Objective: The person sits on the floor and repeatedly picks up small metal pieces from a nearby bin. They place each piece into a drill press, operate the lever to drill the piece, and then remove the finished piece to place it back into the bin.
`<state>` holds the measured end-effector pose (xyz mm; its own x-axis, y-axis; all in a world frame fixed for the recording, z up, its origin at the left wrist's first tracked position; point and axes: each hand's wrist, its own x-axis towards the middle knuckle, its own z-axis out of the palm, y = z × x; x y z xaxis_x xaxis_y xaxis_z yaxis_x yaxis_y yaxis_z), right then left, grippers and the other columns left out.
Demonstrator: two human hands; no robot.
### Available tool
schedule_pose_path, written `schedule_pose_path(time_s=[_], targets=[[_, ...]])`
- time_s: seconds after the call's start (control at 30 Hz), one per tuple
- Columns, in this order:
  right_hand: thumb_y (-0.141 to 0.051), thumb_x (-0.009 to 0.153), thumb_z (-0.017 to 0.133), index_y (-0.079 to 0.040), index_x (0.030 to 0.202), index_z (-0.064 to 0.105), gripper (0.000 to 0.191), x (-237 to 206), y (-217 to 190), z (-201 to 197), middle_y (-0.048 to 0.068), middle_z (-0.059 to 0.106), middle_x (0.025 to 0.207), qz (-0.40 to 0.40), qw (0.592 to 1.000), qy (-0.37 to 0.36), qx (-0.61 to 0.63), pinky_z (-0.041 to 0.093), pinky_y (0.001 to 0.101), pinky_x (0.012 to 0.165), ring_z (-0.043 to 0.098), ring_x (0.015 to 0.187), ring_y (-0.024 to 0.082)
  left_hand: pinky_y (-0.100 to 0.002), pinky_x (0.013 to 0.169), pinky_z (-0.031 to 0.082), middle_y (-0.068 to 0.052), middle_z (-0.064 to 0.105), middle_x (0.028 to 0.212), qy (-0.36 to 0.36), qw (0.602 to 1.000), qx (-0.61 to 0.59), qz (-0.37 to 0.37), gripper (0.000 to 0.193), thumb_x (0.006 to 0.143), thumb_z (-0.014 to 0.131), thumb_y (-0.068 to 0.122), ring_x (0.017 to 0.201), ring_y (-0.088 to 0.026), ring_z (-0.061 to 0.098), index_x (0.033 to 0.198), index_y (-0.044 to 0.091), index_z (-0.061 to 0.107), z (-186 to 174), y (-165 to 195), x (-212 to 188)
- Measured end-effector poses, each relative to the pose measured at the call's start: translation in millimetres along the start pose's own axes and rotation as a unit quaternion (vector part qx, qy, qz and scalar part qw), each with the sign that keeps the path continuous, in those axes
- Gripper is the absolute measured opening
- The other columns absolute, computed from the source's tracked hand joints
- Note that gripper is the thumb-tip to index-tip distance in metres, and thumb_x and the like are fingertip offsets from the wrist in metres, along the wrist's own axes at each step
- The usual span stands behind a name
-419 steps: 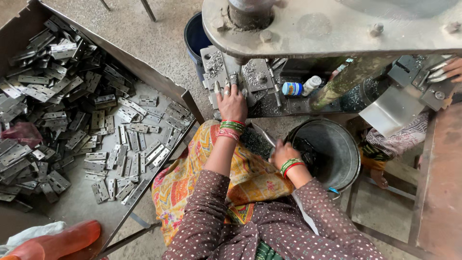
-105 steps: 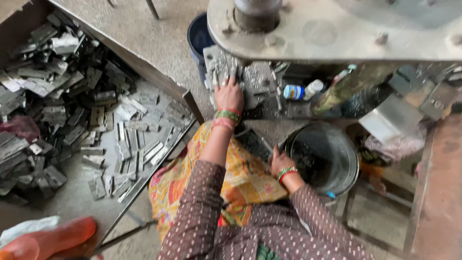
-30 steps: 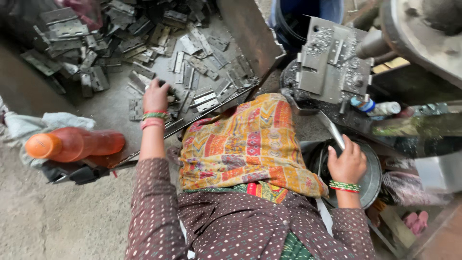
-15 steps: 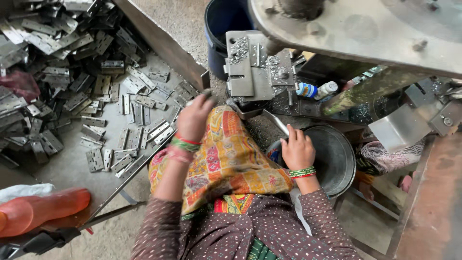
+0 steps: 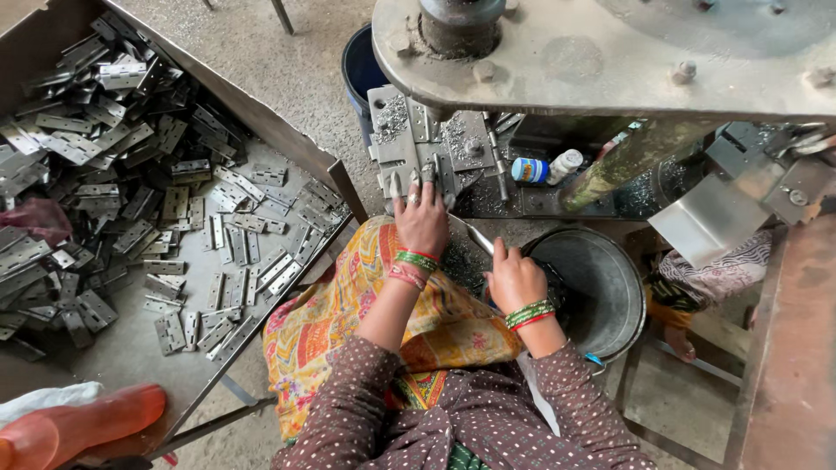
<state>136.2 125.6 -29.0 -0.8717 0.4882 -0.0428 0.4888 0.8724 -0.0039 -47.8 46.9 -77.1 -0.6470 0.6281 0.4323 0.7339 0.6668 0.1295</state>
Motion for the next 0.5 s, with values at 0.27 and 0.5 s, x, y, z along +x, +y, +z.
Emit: schedule_pose_path(time_s=[0.27, 0.5], targets=[[-0.032, 0.079, 0.083, -0.002, 0.126, 0.055, 0.063, 9, 14, 28, 0.016, 0.07, 0.091, 0.008, 1.0, -0.022, -0.007, 0.061, 0.039, 0.061, 0.074, 0.075, 0.031, -0.058, 0.108, 0.035, -0.012, 0.063, 0.132, -0.031, 0.999, -0.018, -0.03, 0.027, 0.094, 0.052, 0.018, 0.13, -0.032, 0.054, 0.106, 0.007, 0.073, 42, -11, 46], [-0.039, 0.086, 0.08, -0.002, 0.143, 0.032, 0.083, -6, 23, 74, 0.03, 0.06, 0.117, 0.077, 0.977, -0.19, 0.059, 0.059, 0.0463, 0.082, 0.07, 0.098, 0.042, -0.054, 0.113, 0.037, -0.01, 0.066, 0.12, -0.023, 0.999, -0.038, -0.013, 0.023, 0.096, 0.054, 0.017, 0.124, -0.03, 0.06, 0.097, 0.008, 0.074, 35, -17, 42]])
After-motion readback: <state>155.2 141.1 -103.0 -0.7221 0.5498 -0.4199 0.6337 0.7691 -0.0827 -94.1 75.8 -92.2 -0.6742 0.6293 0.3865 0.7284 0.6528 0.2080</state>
